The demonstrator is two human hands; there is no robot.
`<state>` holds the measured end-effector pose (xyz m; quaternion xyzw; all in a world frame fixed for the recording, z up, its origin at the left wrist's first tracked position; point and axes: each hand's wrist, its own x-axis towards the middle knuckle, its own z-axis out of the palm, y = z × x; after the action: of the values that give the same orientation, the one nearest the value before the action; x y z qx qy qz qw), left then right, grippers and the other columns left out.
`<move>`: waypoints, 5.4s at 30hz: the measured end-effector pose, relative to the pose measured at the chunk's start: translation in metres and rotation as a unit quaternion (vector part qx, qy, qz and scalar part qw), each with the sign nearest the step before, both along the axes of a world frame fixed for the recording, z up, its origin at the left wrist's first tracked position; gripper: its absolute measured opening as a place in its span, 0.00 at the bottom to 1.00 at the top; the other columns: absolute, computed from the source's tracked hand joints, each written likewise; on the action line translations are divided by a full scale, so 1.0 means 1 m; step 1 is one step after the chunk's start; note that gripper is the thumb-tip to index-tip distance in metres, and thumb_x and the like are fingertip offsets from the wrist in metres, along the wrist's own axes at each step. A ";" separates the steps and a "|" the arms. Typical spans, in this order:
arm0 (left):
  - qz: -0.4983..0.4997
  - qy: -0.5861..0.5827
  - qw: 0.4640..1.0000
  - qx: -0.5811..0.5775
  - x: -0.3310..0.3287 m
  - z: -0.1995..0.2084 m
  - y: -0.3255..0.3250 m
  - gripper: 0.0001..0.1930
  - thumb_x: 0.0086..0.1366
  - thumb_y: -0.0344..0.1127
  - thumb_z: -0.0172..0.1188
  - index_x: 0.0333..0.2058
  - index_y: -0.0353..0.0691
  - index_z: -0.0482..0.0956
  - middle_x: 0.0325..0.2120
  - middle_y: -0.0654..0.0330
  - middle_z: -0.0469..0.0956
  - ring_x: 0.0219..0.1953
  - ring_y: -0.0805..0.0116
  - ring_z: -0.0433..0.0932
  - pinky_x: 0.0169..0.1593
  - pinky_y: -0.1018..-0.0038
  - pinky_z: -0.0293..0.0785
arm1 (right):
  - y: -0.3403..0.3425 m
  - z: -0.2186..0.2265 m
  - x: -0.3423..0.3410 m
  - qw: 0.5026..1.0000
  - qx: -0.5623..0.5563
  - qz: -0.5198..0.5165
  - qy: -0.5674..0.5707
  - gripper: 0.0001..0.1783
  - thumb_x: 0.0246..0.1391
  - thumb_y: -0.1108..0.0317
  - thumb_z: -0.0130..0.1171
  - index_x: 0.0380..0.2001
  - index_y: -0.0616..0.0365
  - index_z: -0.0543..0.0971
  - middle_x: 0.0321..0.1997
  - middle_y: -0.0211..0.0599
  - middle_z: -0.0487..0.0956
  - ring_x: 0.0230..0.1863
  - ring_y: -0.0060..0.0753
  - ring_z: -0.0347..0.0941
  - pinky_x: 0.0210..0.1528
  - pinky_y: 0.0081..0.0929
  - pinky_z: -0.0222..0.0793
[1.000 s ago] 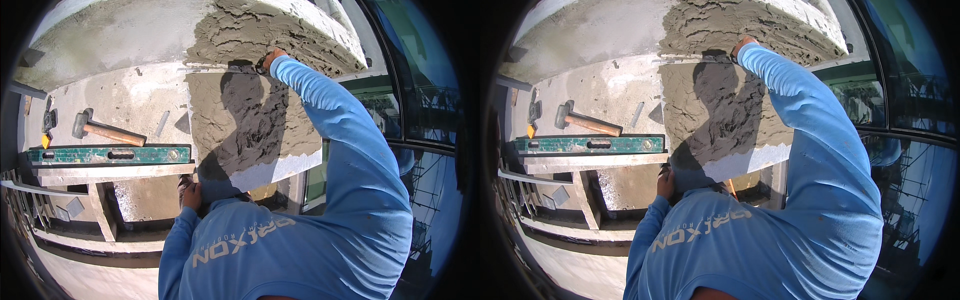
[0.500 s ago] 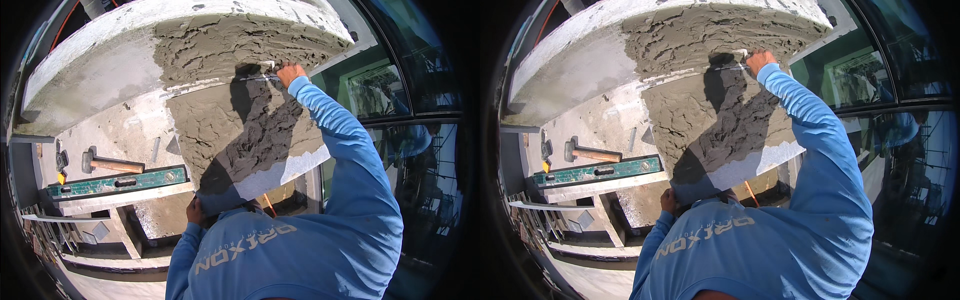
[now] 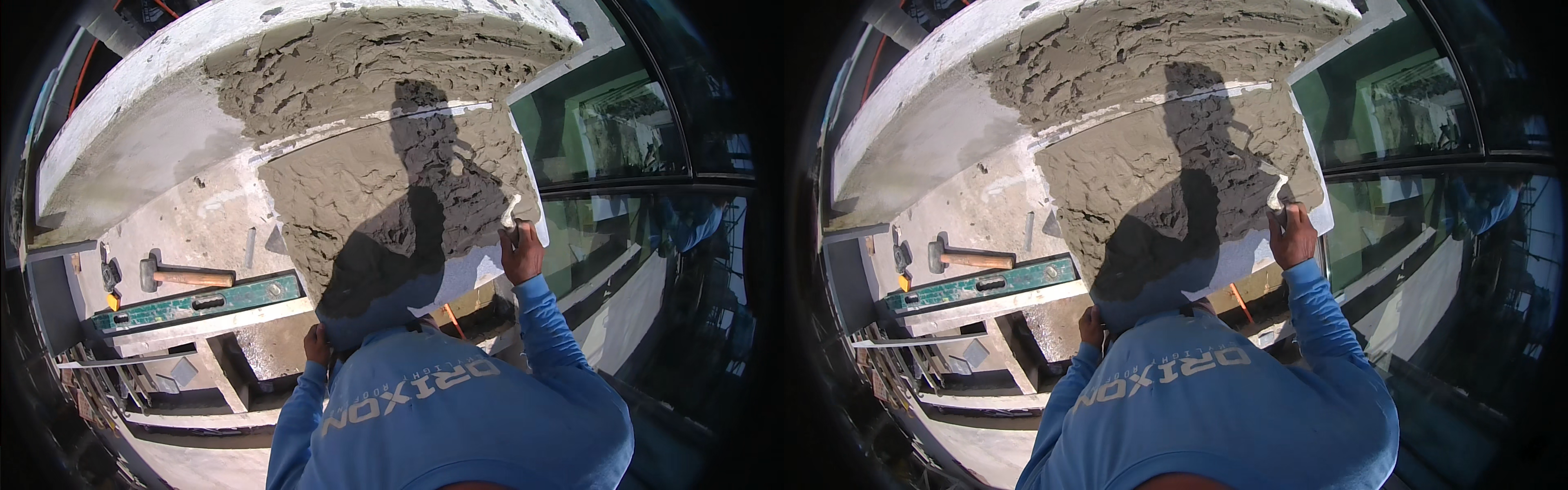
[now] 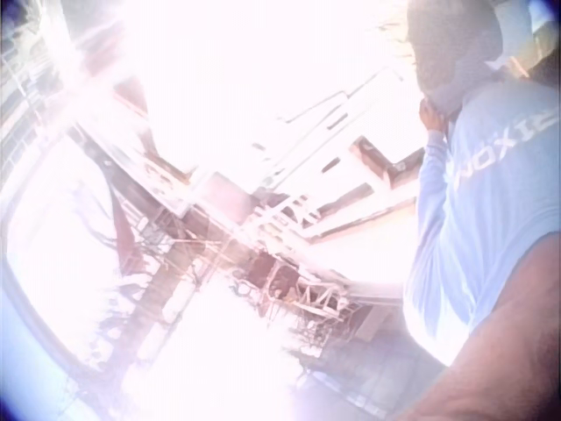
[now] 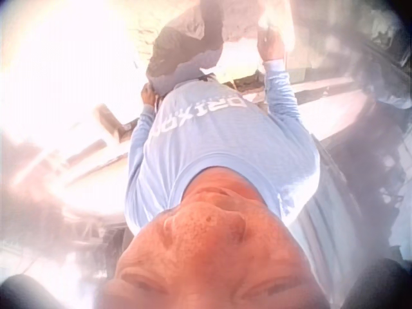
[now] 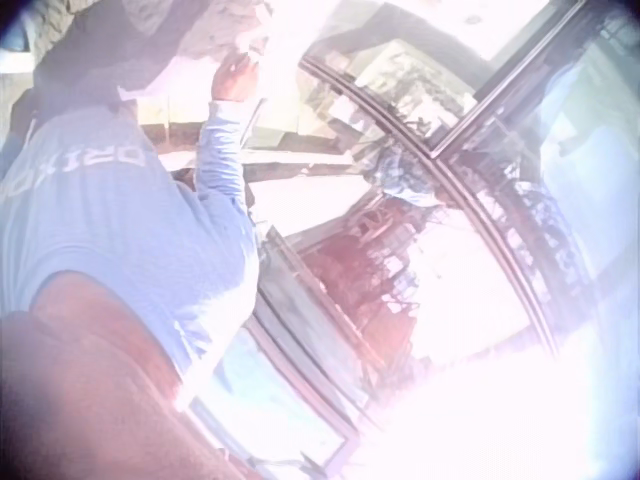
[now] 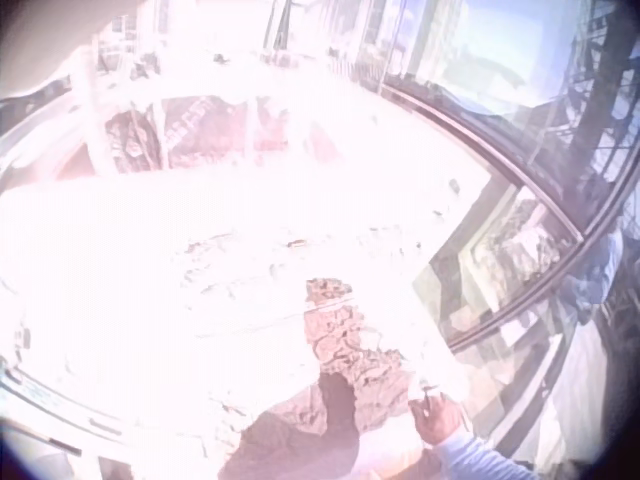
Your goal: The person applies mortar to a stone tile using a trowel, places the tile onto a curved surface, and taps it with a hammer to set it. They repeat this process with additional tiles, using a level to check alignment.
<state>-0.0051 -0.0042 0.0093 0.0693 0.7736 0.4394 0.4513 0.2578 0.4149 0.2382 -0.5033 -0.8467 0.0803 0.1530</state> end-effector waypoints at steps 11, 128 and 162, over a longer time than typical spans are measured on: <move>-0.059 -0.062 0.996 -0.017 -0.017 0.013 0.006 0.22 0.74 0.51 0.46 0.40 0.35 0.77 0.27 0.60 0.76 0.26 0.71 0.76 0.27 0.72 0.75 | -0.031 -0.033 0.054 0.964 -0.255 -0.012 0.070 0.24 0.60 0.50 0.59 0.35 0.63 0.69 0.20 0.48 0.74 0.21 0.54 0.72 0.26 0.45 0.66; 0.141 -0.100 0.982 -0.074 0.026 -0.010 0.018 0.31 0.76 0.56 0.37 0.50 0.30 0.77 0.41 0.52 0.81 0.42 0.65 0.79 0.49 0.68 0.75 | 0.260 -0.138 -0.171 0.922 -0.021 0.306 -0.236 0.23 0.54 0.68 0.63 0.55 0.45 0.79 0.58 0.44 0.70 0.50 0.54 0.76 0.52 0.45 0.74; 0.066 0.007 0.997 -0.029 0.017 0.007 0.028 0.34 0.76 0.56 0.35 0.48 0.29 0.79 0.40 0.45 0.82 0.44 0.57 0.80 0.49 0.64 0.74 | 0.152 -0.108 -0.202 0.975 -0.100 0.179 -0.090 0.25 0.52 0.59 0.66 0.53 0.55 0.77 0.51 0.51 0.78 0.49 0.59 0.76 0.50 0.49 0.73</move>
<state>0.0116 0.0235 0.0158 0.0080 0.7922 0.4450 0.4176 0.0559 0.5674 0.1303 -0.3615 -0.9210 0.1453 0.0080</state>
